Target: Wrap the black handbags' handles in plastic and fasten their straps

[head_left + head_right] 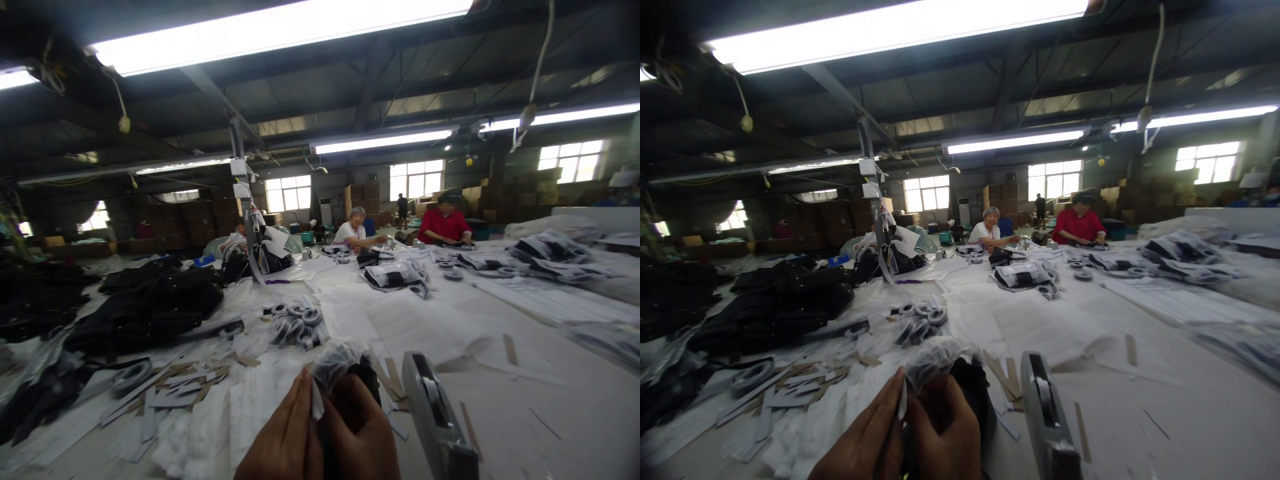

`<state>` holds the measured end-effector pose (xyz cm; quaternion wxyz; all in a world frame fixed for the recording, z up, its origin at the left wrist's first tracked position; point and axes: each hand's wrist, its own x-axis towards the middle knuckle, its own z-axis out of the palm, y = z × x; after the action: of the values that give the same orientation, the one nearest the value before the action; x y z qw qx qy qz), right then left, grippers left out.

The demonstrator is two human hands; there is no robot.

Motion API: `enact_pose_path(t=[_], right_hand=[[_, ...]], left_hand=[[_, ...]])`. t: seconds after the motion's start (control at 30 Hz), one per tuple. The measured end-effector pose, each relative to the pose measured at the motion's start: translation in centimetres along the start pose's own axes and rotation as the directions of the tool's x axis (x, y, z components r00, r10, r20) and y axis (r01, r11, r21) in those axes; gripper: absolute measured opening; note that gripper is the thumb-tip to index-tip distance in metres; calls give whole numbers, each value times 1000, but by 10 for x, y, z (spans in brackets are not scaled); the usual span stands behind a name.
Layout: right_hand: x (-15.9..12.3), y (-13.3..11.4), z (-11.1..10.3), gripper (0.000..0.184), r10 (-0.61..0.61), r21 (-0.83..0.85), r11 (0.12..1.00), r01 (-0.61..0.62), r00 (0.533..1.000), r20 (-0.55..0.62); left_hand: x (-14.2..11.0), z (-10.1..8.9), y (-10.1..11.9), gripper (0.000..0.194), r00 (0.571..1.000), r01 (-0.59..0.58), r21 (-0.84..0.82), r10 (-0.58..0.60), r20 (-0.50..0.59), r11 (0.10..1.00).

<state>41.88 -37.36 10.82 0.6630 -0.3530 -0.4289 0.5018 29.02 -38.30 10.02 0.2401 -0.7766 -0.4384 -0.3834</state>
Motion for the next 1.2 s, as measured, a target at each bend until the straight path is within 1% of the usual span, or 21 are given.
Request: enact_pose_path(t=[0.07, 0.2, 0.27, 0.33, 0.4, 0.47, 0.53, 0.6, 0.67, 0.73, 0.8, 0.83, 0.87, 0.9, 0.93, 0.97, 1.0, 1.03, 1.07, 1.13, 1.2], right_hand=[[-1, -1, -3, 38, -20, -10, 1000, 20, 1000, 24], [-5, -3, -4, 49, -48, 19, 999, 47, 997, 58], [-5, -4, -4, 49, -25, 1, 1000, 25, 999, 30], [-3, -5, -5, 44, 14, 0, 1000, -14, 1000, 16], [0, -6, -9, 40, 50, 35, 998, -52, 998, 48], [4, -7, -14, 38, 72, 63, 995, -79, 992, 105], [8, -5, -20, 37, 80, 58, 994, -90, 983, 164], [11, -3, -22, 37, 85, 48, 994, -96, 977, 195], [12, -1, -21, 38, 88, 56, 993, -101, 977, 193], [11, -1, -19, 38, 90, 55, 993, -101, 981, 172], [12, -4, -21, 36, 81, -24, 997, -78, 984, 157], [14, -5, -27, 33, 53, -109, 993, -38, 990, 134], [16, -7, -36, 30, 1, -226, 974, 20, 996, 92], [18, -8, -51, 26, -70, -366, 927, 79, 997, 38], [20, -8, -70, 23, -172, -519, 845, 133, 985, -27], [21, -7, -92, 23, -266, -650, 746, 145, 960, -92], [22, -6, -117, 25, -323, -744, 660, 101, 933, -160], [23, -3, -142, 28, -349, -799, 601, 28, 908, -230], [23, 1, -166, 30, -325, -818, 570, -73, 895, -306], [21, 10, -204, 30, -172, -748, 596, -293, 863, -475], [18, 18, -225, 33, -59, -685, 617, -387, 845, -531]], left_hand=[[-3, 5, 5, 50, 998, 62, -17, -62, -3, 998], [-7, 10, 10, 48, 985, 171, -119, -165, 56, 978], [-5, 8, 10, 49, 972, 233, -213, -222, 75, 949], [1, 2, 10, 48, 949, 314, -343, -296, 104, 885], [11, -7, 8, 42, 906, 421, -486, -386, 176, 766], [24, -15, 4, 34, 841, 533, -610, -447, 305, 586], [34, -18, 0, 31, 779, 613, -688, -441, 445, 389], [40, -16, -5, 33, 737, 657, -716, -400, 545, 236], [41, -11, -7, 38, 709, 681, -715, -383, 592, 154], [41, -7, -6, 41, 679, 700, -705, -409, 609, 113], [40, -5, -3, 45, 632, 729, -679, -460, 623, 82], [40, -5, -2, 47, 605, 746, -663, -485, 632, 67], [40, -5, -1, 49, 580, 759, -648, -507, 638, 53], [40, -6, -1, 50, 562, 768, -639, -526, 639, 45], [40, -7, -2, 51, 550, 772, -634, -544, 634, 41], [40, -7, -2, 51, 544, 772, -634, -559, 626, 40], [39, -7, -4, 50, 541, 770, -637, -570, 618, 41], [39, -6, -5, 50, 541, 768, -639, -579, 611, 44], [38, -5, -7, 51, 540, 767, -640, -583, 606, 46], [37, -1, -9, 51, 545, 763, -644, -584, 601, 50], [37, 2, -10, 49, 558, 757, -650, -578, 595, 63]])
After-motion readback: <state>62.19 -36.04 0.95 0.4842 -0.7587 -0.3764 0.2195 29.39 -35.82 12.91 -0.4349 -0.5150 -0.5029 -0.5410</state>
